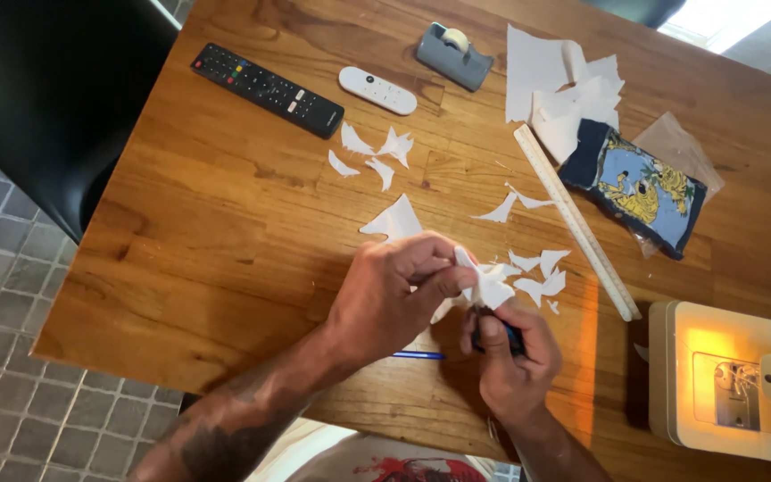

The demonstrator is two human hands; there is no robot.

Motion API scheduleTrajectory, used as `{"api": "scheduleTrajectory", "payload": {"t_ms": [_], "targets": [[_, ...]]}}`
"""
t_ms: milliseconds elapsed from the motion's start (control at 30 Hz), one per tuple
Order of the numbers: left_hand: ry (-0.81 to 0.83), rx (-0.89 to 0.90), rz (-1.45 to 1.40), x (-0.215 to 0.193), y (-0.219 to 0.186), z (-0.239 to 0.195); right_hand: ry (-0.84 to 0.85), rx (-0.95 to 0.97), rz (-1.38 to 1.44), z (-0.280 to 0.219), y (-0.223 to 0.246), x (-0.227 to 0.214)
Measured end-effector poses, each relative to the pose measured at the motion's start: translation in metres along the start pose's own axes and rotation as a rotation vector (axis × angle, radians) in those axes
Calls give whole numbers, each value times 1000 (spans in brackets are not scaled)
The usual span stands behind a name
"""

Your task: Cutting small shapes out of white fabric using scissors and marking them with a marker on a wooden table

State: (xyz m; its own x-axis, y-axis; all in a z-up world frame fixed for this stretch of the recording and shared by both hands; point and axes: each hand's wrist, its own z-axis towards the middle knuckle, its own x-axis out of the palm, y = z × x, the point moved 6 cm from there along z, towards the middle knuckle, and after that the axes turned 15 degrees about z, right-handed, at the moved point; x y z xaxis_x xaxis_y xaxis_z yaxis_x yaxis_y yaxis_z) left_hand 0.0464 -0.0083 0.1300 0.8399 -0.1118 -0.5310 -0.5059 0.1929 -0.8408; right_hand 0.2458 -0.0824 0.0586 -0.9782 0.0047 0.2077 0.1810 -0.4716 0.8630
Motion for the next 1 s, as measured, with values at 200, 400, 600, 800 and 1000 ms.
{"api": "scheduleTrajectory", "payload": {"t_ms": [200, 400, 600, 800, 1000], "targets": [[7, 0, -359, 2, -6, 0, -120, 174, 315, -14, -24, -20], [65, -77, -539, 6, 0, -1, -53, 61, 92, -6, -8, -17], [138, -131, -407, -1, 3, -8, 176, -167, -275, 26, 31, -21], [165, -151, -411, 6, 15, -10, 225, -190, -319, 31, 36, -19], [100, -208, -501, 14, 17, -11, 172, -188, -324, 20, 28, -19]]}}
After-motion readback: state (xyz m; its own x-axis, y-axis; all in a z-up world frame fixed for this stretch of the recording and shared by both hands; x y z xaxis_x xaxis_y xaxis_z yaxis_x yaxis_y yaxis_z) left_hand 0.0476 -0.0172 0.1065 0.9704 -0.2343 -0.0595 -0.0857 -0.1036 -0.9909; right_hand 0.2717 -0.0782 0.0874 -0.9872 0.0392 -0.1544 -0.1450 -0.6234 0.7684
